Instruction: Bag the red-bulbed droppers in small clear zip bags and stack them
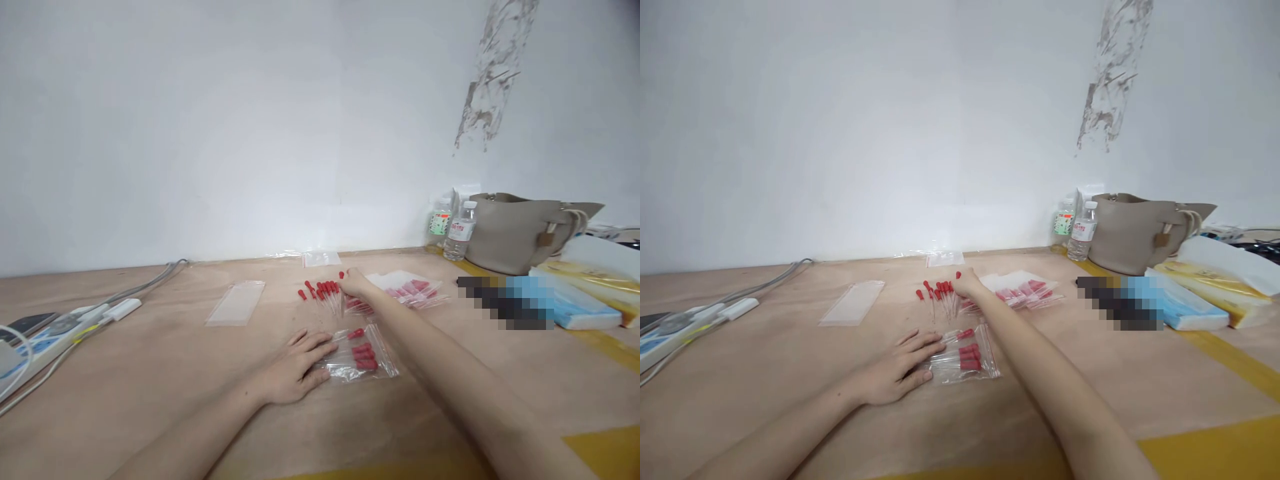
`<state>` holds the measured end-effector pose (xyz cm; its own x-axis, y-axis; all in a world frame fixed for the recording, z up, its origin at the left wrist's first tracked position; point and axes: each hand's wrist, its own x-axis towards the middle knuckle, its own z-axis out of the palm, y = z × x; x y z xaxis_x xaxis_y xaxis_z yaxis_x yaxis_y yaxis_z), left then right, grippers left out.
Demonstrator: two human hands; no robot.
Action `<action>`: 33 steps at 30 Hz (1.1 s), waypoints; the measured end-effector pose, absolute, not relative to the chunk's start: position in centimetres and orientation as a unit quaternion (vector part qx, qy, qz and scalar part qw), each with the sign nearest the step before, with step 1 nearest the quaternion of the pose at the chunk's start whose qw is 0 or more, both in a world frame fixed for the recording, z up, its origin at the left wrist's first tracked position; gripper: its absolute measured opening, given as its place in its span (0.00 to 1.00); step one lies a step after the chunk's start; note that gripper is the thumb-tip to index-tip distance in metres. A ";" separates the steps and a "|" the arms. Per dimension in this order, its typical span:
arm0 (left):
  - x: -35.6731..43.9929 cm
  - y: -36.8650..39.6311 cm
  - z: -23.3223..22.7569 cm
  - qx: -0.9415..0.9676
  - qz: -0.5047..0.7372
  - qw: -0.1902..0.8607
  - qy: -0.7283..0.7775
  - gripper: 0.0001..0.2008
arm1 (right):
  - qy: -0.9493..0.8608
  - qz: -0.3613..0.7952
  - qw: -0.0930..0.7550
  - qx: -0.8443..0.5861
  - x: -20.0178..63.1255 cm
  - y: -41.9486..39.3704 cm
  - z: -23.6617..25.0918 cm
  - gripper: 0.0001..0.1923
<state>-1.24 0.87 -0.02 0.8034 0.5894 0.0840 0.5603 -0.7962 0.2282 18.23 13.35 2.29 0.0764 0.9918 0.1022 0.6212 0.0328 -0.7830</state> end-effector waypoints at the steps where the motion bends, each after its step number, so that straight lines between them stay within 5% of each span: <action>1: -1.3 0.9 -0.1 0.944 0.074 0.096 0.305 0.22 | -0.624 0.268 0.364 -0.637 19.4 12.2 2.5 0.21; 4: -1.3 1.0 -0.1 0.944 0.070 0.094 0.308 0.22 | -0.615 0.276 0.415 -0.611 23.5 8.6 2.2 0.29; 8: -1.3 1.0 -0.2 0.944 0.068 0.094 0.309 0.22 | -0.530 0.303 0.583 -0.536 27.6 4.8 -0.6 0.28; 14: -1.2 1.1 -0.3 0.941 0.079 0.101 0.312 0.22 | -0.448 0.355 0.652 -0.498 27.2 3.4 -3.9 0.28; 22: -1.2 1.0 -0.2 0.940 0.080 0.100 0.315 0.22 | -0.419 0.494 0.603 -0.465 25.7 1.6 -3.2 0.11; 28: -1.2 1.0 -0.2 0.941 0.087 0.103 0.311 0.22 | -0.620 0.359 0.443 -0.540 28.5 2.6 -3.6 0.13; 33: -1.2 0.9 -0.1 0.943 0.090 0.102 0.305 0.23 | -0.687 0.288 0.406 -0.529 28.7 2.8 -3.4 0.13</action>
